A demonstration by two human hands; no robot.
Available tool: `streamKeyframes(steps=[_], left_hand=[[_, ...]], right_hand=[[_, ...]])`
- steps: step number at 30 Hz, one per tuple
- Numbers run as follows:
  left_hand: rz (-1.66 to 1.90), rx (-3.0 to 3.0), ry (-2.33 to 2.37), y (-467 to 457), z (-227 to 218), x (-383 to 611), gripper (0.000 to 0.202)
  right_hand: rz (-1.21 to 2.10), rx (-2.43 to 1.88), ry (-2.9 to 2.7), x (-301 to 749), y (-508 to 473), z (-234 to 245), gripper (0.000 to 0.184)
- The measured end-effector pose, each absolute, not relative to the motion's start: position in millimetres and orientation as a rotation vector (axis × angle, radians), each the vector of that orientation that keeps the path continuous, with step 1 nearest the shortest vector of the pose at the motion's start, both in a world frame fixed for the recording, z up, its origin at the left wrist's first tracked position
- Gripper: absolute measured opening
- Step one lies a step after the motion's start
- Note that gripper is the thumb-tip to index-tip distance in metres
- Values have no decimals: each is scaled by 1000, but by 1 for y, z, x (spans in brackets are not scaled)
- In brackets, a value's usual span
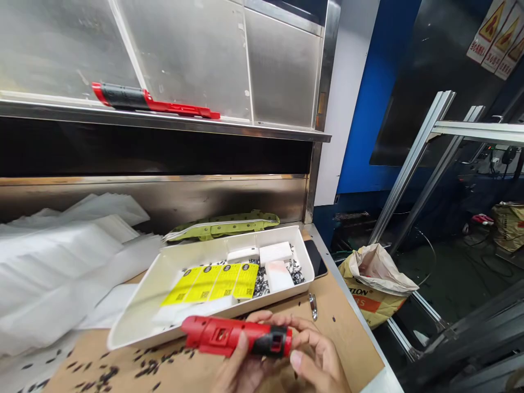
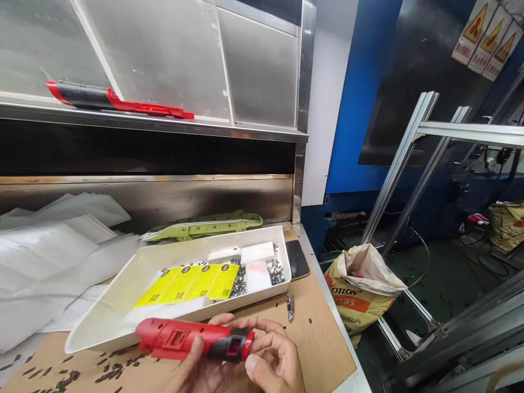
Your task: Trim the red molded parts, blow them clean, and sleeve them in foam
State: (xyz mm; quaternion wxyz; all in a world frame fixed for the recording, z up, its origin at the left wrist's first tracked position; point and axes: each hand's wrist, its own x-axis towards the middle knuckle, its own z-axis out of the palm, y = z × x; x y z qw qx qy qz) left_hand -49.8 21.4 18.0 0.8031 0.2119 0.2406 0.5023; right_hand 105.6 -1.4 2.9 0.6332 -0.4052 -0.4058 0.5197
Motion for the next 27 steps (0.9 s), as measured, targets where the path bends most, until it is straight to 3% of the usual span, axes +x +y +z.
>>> streamKeyframes(steps=[9,16,19,27], left_hand=[[961,324,205,39,20,-59,26],[1013,344,415,28,25,-55,34],[1005,330,447,28,22,-57,37],[1007,329,467,27,10,-62,33]], right_hand=[[872,-1198,-1037,96,-8,17,55],[1121,-910,-915,58,-10,-1,65],[1045,-953,-998,53,-12,-9,66],[365,-1252,-1526,67,-18,2,36]])
